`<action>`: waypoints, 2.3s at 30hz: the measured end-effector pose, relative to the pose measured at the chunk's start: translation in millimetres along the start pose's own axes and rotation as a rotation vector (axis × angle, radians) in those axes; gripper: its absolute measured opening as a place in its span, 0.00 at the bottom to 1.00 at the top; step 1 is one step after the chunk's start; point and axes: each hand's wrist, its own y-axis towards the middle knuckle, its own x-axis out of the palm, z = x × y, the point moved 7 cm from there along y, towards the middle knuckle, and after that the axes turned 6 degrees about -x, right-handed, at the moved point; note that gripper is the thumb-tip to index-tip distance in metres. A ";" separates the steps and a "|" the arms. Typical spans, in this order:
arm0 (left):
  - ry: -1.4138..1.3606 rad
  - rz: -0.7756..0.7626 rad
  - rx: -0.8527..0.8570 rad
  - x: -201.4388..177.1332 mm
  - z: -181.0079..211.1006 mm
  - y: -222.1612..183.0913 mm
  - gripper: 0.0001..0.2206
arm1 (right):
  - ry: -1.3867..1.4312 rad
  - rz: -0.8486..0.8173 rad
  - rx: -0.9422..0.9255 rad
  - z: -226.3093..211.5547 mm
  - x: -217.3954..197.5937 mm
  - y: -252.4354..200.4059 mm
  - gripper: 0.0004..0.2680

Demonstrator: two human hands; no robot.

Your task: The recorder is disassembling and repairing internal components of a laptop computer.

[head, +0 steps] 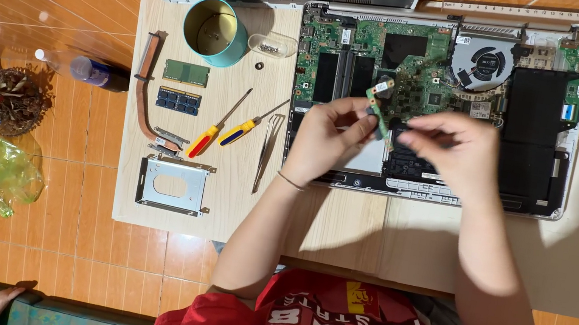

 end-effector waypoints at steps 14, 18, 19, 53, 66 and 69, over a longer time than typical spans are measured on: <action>0.547 0.000 -0.150 -2.6 -4.7 -0.9 0.09 | -0.719 -0.100 -0.271 -23.7 15.3 1.4 0.14; 0.600 0.026 -0.066 -5.1 -0.4 -0.4 0.10 | -0.816 -0.040 -0.209 -22.5 26.2 -3.5 0.16; 0.600 0.026 -0.067 -6.0 1.5 -0.4 0.10 | -0.816 -0.040 -0.209 -20.1 29.3 -5.0 0.16; -0.310 0.375 0.031 -117.8 -5.4 16.4 0.09 | 1.303 0.392 0.723 1.8 52.7 -158.8 0.21; -0.601 0.330 -0.032 -108.5 18.3 -7.8 0.10 | 1.508 0.264 0.780 60.7 65.1 -167.9 0.18; -0.601 0.310 -0.034 -98.9 26.9 -17.3 0.10 | 1.446 0.234 0.646 107.3 61.3 -187.0 0.14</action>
